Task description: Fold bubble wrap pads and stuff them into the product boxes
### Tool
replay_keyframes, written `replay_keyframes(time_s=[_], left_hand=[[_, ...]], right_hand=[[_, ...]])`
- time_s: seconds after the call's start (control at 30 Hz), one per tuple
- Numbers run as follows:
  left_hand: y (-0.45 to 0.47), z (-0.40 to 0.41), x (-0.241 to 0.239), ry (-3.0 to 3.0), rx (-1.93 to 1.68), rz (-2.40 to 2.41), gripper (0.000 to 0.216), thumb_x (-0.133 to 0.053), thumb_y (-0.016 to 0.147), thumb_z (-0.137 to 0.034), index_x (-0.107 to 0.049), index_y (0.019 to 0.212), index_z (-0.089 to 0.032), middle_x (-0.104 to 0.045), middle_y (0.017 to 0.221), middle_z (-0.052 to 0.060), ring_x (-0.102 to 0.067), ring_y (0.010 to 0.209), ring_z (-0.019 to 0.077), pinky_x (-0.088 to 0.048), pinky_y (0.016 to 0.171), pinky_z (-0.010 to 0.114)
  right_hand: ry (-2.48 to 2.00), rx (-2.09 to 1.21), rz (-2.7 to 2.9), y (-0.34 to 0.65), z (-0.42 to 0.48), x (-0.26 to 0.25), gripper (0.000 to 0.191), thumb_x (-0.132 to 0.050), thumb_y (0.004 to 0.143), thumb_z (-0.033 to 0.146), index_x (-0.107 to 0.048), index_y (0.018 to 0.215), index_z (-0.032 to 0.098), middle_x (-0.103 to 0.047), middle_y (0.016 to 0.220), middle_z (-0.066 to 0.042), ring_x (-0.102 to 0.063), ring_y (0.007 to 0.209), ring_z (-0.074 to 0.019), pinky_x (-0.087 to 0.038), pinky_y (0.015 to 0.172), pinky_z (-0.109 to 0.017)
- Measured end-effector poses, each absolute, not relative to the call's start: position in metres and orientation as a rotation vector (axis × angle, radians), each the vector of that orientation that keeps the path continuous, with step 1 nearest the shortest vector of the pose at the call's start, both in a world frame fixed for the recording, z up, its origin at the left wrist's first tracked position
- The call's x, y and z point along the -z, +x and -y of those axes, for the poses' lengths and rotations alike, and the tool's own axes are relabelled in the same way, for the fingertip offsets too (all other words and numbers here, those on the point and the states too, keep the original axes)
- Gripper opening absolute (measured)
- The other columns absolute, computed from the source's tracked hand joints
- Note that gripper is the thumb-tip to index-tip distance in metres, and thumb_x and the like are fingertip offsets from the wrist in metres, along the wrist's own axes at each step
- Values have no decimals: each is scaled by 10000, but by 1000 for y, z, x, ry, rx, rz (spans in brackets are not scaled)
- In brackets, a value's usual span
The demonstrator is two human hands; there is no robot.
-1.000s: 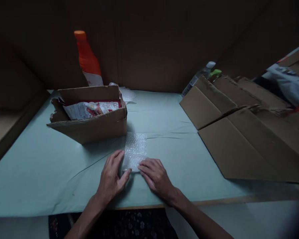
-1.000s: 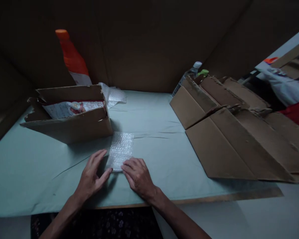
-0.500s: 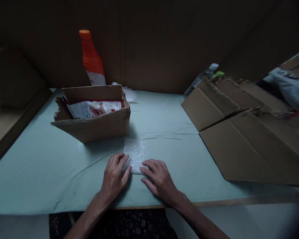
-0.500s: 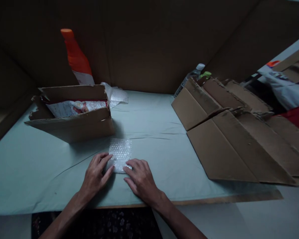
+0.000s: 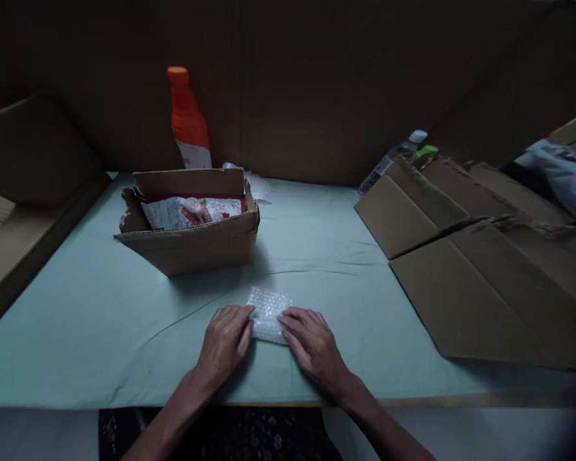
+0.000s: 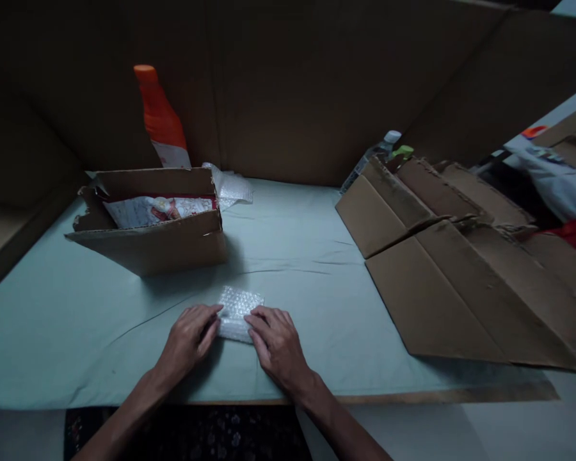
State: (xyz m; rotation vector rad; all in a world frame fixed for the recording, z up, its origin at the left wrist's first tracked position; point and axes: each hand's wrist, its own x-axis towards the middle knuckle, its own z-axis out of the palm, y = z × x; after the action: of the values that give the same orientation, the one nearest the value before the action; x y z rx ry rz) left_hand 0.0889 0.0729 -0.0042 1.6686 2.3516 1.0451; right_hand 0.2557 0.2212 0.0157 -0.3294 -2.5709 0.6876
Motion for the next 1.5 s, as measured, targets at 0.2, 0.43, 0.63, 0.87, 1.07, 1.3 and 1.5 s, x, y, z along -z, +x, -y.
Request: replay_keyframes(time_s=[0.2, 0.43, 0.63, 0.87, 1.07, 1.3, 1.5], left_hand=[[86, -89, 8, 1559, -1050, -2465, 233, -522, 956, -240, -649, 1136, -166, -706, 955, 95, -662, 870, 255, -538, 788, 422], [102, -62, 4, 661, -1520, -2066, 490, -570, 898, -436, -535, 1304, -163, -682, 1085, 116, -683, 885, 197, -575, 742, 336], [105, -69, -9, 469, -1606, -1586, 748, -616, 806, -361, -339, 1456, -114, -706, 1090, 122, -691, 973, 198, -548, 878, 333], [109, -74, -12, 530, -1645, -1652, 655, -635, 785, -279, -453, 1397, -134, -691, 998, 70, -668, 818, 152, -548, 755, 271], [90, -57, -25, 927, -1704, -1973, 512, -583, 896, -285, -473, 1388, -199, -698, 1072, 87, -684, 878, 174, -582, 781, 310], [6, -53, -108, 1852, -1460, -2954, 589, -633, 869, -126, -474, 1422, -254, -544, 1408, 142, -457, 1386, 332, -407, 1109, 544], [-28, -61, -103, 1973, -1087, -3101, 371, -537, 899, -69, -583, 1248, -186, -714, 1055, 92, -661, 1051, 248, -418, 1068, 504]], right_hand=[[-242, -484, 2644, 256, -214, -8, 229, -638, 899, 190, -658, 1128, 189, -713, 1118, -119, -640, 1021, -278, -485, 873, -461], [-512, -947, 2410, 246, -225, -6, 133, -599, 943, 225, -703, 1024, 208, -766, 940, -71, -700, 871, -220, -536, 799, -375], [-518, -1412, 2402, 246, -215, -19, 143, -605, 928, 268, -739, 963, 229, -757, 921, -60, -700, 897, -219, -559, 852, -367], [-468, -1697, 2304, 252, -226, -19, 567, -697, 842, 466, -607, 1345, 220, -667, 1286, -116, -646, 1138, -276, -526, 959, -386], [-535, -1776, 2292, 241, -228, -35, 269, -611, 907, 407, -738, 977, 181, -729, 854, -47, -673, 790, -209, -549, 729, -299], [-315, -1233, 2219, 222, -279, -104, 111, -695, 878, 306, -750, 954, 247, -747, 973, -54, -700, 897, -226, -574, 779, -320], [-128, -865, 2246, 168, -290, -185, 124, -647, 928, 328, -719, 999, 255, -728, 924, -34, -676, 821, -201, -556, 720, -319]])
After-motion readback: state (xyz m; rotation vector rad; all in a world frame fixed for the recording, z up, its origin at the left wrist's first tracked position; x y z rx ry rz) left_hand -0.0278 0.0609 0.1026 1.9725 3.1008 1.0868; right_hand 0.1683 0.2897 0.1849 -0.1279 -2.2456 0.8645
